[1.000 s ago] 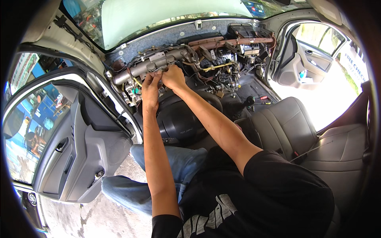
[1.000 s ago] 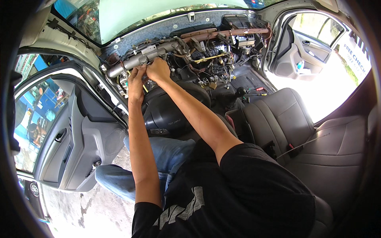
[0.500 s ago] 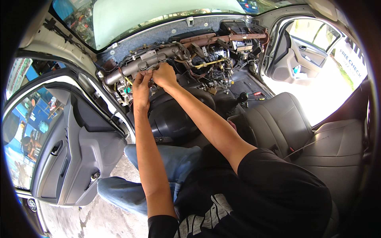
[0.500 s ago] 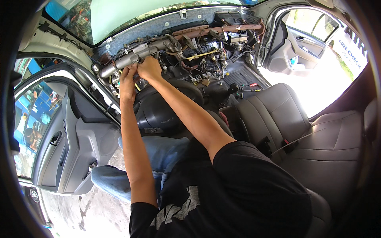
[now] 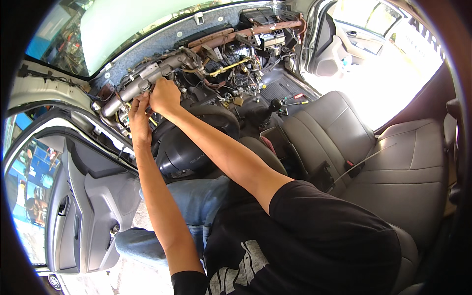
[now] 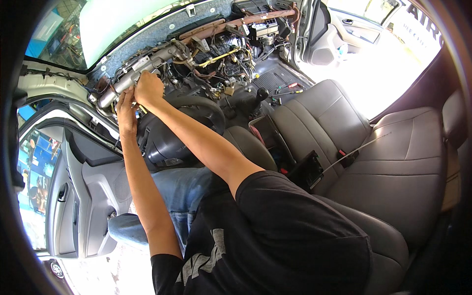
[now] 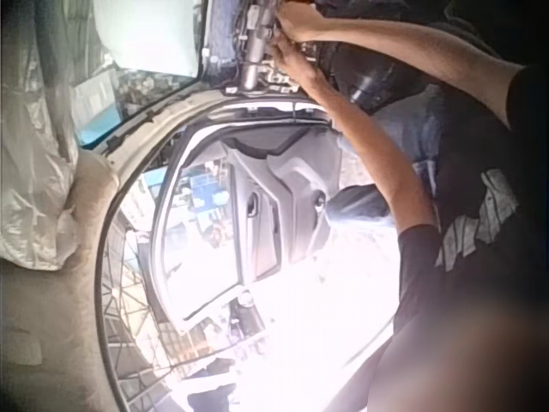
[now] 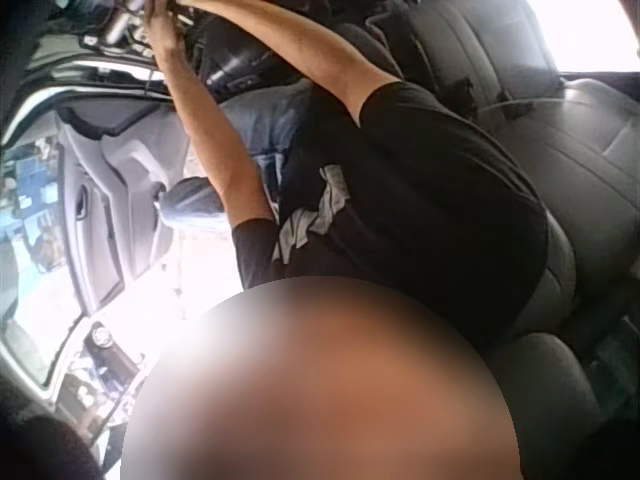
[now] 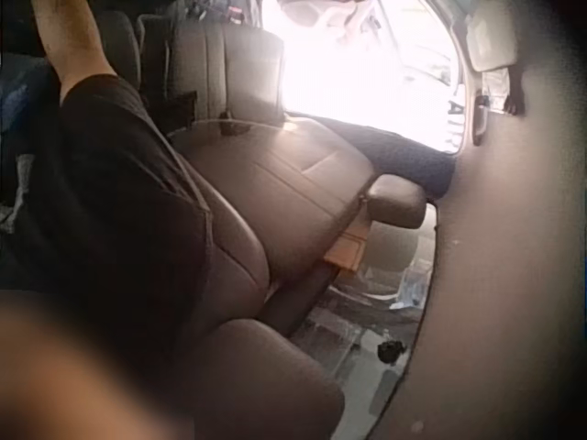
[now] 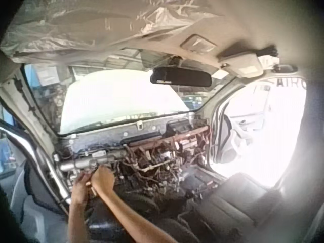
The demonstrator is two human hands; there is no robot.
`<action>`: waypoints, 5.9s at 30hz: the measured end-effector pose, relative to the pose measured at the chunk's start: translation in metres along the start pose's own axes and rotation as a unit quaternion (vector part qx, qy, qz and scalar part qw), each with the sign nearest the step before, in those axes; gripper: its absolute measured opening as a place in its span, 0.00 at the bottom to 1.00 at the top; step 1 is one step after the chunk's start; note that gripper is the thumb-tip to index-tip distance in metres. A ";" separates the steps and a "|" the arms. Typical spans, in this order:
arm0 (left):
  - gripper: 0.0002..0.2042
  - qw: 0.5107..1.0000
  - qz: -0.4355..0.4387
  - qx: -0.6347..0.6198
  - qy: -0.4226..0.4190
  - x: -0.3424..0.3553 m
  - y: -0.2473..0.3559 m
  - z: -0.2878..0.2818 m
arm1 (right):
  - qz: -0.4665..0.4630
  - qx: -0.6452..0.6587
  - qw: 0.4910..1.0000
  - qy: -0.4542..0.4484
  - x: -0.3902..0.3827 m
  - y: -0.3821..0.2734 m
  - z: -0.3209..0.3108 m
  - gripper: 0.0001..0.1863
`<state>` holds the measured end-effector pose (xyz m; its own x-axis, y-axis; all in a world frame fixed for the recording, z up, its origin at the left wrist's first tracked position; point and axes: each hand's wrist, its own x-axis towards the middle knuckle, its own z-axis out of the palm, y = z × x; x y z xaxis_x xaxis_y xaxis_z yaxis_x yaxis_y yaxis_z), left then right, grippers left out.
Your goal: The person works on the exposed wiring and components behind the dashboard of a car. They use both hands to manipulate wires and connectors in the area above the steering column.
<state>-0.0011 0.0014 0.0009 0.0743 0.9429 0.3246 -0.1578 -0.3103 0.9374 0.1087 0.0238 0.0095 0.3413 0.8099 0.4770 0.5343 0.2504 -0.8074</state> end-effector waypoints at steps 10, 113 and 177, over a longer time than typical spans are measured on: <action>0.12 1.000 -0.016 -0.002 0.011 -0.002 0.006 0.006 | -0.021 0.004 0.999 0.046 -0.005 -0.008 -0.004 0.09; 0.08 0.998 -0.013 -0.064 -0.003 -0.001 -0.002 0.000 | -0.059 0.027 0.997 -0.031 0.000 -0.002 -0.004 0.13; 0.11 0.997 0.012 -0.076 0.015 -0.007 0.004 0.004 | -0.007 0.047 0.998 0.051 0.004 0.001 -0.001 0.07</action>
<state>0.0013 -0.0072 0.0032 0.0397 0.9394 0.3404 -0.3059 -0.3129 0.8992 0.1120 0.0268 0.0110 0.4142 0.7485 0.5178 0.4670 0.3135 -0.8268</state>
